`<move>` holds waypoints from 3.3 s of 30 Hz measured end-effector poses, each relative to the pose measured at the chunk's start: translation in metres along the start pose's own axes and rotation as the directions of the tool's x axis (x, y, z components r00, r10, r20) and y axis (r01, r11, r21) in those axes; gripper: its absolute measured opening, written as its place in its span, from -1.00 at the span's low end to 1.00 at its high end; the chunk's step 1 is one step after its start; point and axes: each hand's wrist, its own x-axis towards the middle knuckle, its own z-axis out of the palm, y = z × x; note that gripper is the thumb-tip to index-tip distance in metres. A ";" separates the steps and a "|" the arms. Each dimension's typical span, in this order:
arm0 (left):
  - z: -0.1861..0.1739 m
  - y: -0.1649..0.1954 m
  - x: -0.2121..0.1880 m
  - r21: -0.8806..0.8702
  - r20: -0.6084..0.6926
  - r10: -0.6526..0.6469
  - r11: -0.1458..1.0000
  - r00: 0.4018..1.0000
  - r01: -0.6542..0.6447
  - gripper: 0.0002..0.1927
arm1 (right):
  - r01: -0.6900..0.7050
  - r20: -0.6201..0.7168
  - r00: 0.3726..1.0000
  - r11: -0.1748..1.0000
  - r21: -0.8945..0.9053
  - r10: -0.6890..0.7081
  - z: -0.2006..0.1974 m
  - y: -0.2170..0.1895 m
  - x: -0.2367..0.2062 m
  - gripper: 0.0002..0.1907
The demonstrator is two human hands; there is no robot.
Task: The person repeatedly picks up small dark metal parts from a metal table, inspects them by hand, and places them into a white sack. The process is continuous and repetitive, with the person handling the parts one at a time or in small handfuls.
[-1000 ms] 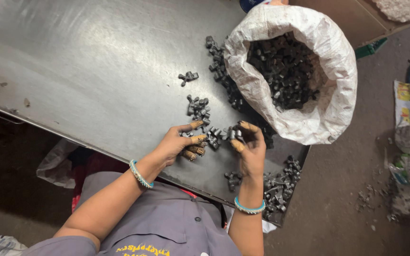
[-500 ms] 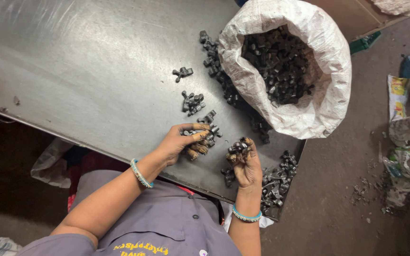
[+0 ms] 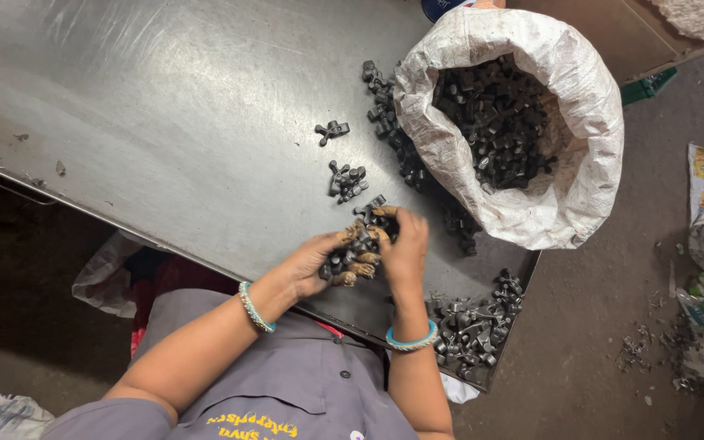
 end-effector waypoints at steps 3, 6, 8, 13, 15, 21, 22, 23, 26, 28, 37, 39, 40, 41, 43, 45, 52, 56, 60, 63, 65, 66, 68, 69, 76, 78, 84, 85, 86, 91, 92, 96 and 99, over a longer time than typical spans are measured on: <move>-0.003 0.012 -0.006 0.044 -0.066 0.024 0.999 0.998 -0.021 -0.60 | -0.226 0.130 0.969 0.966 0.127 0.210 0.002 -0.004 -0.001 -0.66; -0.004 0.020 -0.011 0.057 -0.078 0.049 0.997 0.996 -0.045 -0.58 | -0.271 0.122 0.958 0.960 0.077 0.260 0.003 0.011 -0.008 -0.71; -0.005 0.023 -0.015 0.048 -0.024 0.056 0.997 0.998 -0.054 -0.55 | -0.351 0.139 0.936 0.873 0.338 0.322 0.000 0.030 -0.017 -0.76; -0.003 0.019 -0.011 0.050 -0.018 0.030 0.998 0.999 -0.029 -0.54 | -0.321 0.350 0.812 -0.143 0.936 0.467 -0.010 0.073 -0.042 -0.66; -0.001 0.013 -0.004 0.057 -0.006 0.023 0.998 1.000 -0.023 -0.55 | -0.311 0.480 0.757 -0.401 0.862 0.444 -0.016 0.080 -0.056 -0.62; 0.003 -0.004 0.016 -0.004 0.044 0.006 1.000 0.999 -0.006 -0.56 | -0.312 0.558 0.730 -0.535 0.785 0.394 -0.006 0.076 -0.079 -0.61; 0.003 -0.005 0.017 0.002 0.039 0.006 1.000 0.999 -0.006 -0.56 | -0.309 0.563 0.730 -0.549 0.777 0.387 -0.005 0.075 -0.081 -0.60; 0.002 -0.005 0.017 0.008 0.036 0.005 1.000 0.999 -0.005 -0.55 | -0.305 0.567 0.731 -0.561 0.769 0.380 -0.003 0.075 -0.082 -0.59; 0.000 -0.006 0.016 0.020 0.026 0.008 1.000 1.000 -0.008 -0.54 | -0.307 0.581 0.716 -0.573 0.760 0.387 -0.002 0.077 -0.084 -0.59; -0.002 -0.005 0.015 0.020 0.025 0.008 1.000 1.000 -0.008 -0.54 | -0.317 0.587 0.706 -0.564 0.762 0.397 -0.002 0.078 -0.084 -0.62; 0.015 0.003 0.010 0.090 -0.019 0.009 0.996 1.000 -0.007 -0.55 | -0.298 0.514 0.722 -0.462 0.835 0.463 -0.016 0.072 -0.087 -0.66; 0.027 0.007 0.019 0.135 -0.046 0.023 0.991 0.999 -0.017 -0.55 | -0.247 0.452 0.718 -0.412 0.877 0.530 -0.029 0.074 -0.089 -0.66; 0.036 0.010 0.028 0.156 -0.024 0.045 0.987 0.999 -0.041 -0.54 | -0.224 0.399 0.718 -0.353 0.908 0.570 -0.038 0.077 -0.089 -0.67; 0.046 0.014 0.040 0.176 -0.001 0.066 0.982 0.998 -0.064 -0.54 | -0.202 0.345 0.715 -0.293 0.934 0.608 -0.047 0.080 -0.090 -0.68; 0.073 0.024 0.068 0.205 0.025 0.085 0.975 0.996 -0.089 -0.53 | -0.148 0.248 0.712 -0.206 0.967 0.657 -0.063 0.086 -0.091 -0.69; 0.111 0.041 0.108 0.153 0.073 0.180 0.970 0.981 -0.189 -0.57 | -0.083 0.159 0.709 -0.143 0.986 0.687 -0.080 0.095 -0.091 -0.71; 0.198 0.109 0.167 0.188 0.288 0.369 0.883 0.883 -0.430 -0.56 | 0.051 -0.298 0.490 0.314 0.948 0.820 -0.147 0.153 -0.088 -0.75; 0.167 0.104 0.121 0.561 0.313 0.486 0.598 0.816 -0.572 -0.58 | -0.086 -0.546 0.339 0.603 0.793 0.766 -0.184 0.207 -0.071 -0.77; 0.114 0.125 0.074 0.661 0.287 0.594 0.444 0.751 -0.604 -0.68 | -0.325 -0.641 0.268 0.694 0.643 0.719 -0.193 0.256 -0.045 -0.75; 0.069 0.148 0.037 0.783 0.280 0.680 0.247 0.678 -0.571 -0.70 | -0.453 -0.461 0.048 0.430 0.781 0.886 -0.190 0.266 -0.046 -0.67; 0.046 0.151 0.017 0.888 0.276 0.699 0.078 0.660 -0.453 -0.68 | -0.444 -0.418 0.040 0.391 0.806 0.907 -0.189 0.270 -0.051 -0.66; 0.037 0.153 0.004 0.935 0.250 0.693 0.009 0.676 -0.355 -0.64 | -0.444 -0.393 0.032 0.365 0.818 0.919 -0.187 0.269 -0.057 -0.65; 0.028 0.155 -0.007 0.974 0.209 0.654 -0.072 0.728 -0.214 -0.52 | -0.433 -0.329 0.150 0.361 0.826 0.932 -0.183 0.262 -0.064 -0.69; 0.027 0.154 -0.010 0.980 0.192 0.624 -0.086 0.757 -0.178 -0.42 | -0.428 -0.292 0.214 0.358 0.830 0.932 -0.180 0.256 -0.065 -0.71; 0.046 0.151 0.022 0.970 0.116 0.501 -0.242 0.857 0.010 0.36 | -0.444 -0.071 0.849 0.779 0.443 0.524 -0.130 0.169 -0.023 -0.51; 0.050 0.146 0.039 0.948 0.013 0.464 -0.286 0.886 0.136 0.36 | -0.283 0.068 0.959 0.950 0.133 0.276 -0.113 0.145 -0.004 -0.23; 0.047 0.121 0.057 0.863 0.222 0.336 -0.504 0.915 -0.024 0.10 | -0.430 0.191 0.889 0.902 0.037 0.416 -0.070 0.108 0.037 0.05; 0.047 0.116 0.055 0.873 0.254 0.314 -0.481 0.915 -0.077 0.11 | -0.453 0.145 0.883 0.891 0.016 0.446 -0.065 0.100 0.037 0.13; 0.048 0.112 0.053 0.878 0.290 0.291 -0.460 0.912 -0.133 0.11 | -0.478 0.092 0.875 0.878 -0.002 0.476 -0.061 0.091 0.036 0.21; 0.083 0.088 0.052 0.926 0.141 0.303 -0.376 0.942 -0.018 -0.12 | -0.583 0.064 0.809 0.812 -0.036 0.584 -0.045 0.047 0.034 0.15; 0.094 0.080 0.055 0.928 0.071 0.338 -0.368 0.939 0.062 -0.18 | -0.552 0.054 0.828 0.827 -0.106 0.559 -0.042 0.039 0.034 0.09; 0.132 0.060 0.083 0.600 0.776 0.505 -0.775 0.377 -0.197 -0.09 | -0.333 0.007 0.943 0.943 -0.007 0.333 -0.029 0.011 0.024 -0.22; 0.143 0.065 0.119 0.395 0.899 0.348 -0.906 0.265 -0.154 -0.08 | -0.287 0.113 0.956 0.942 0.173 0.271 -0.024 0.001 0.015 -0.33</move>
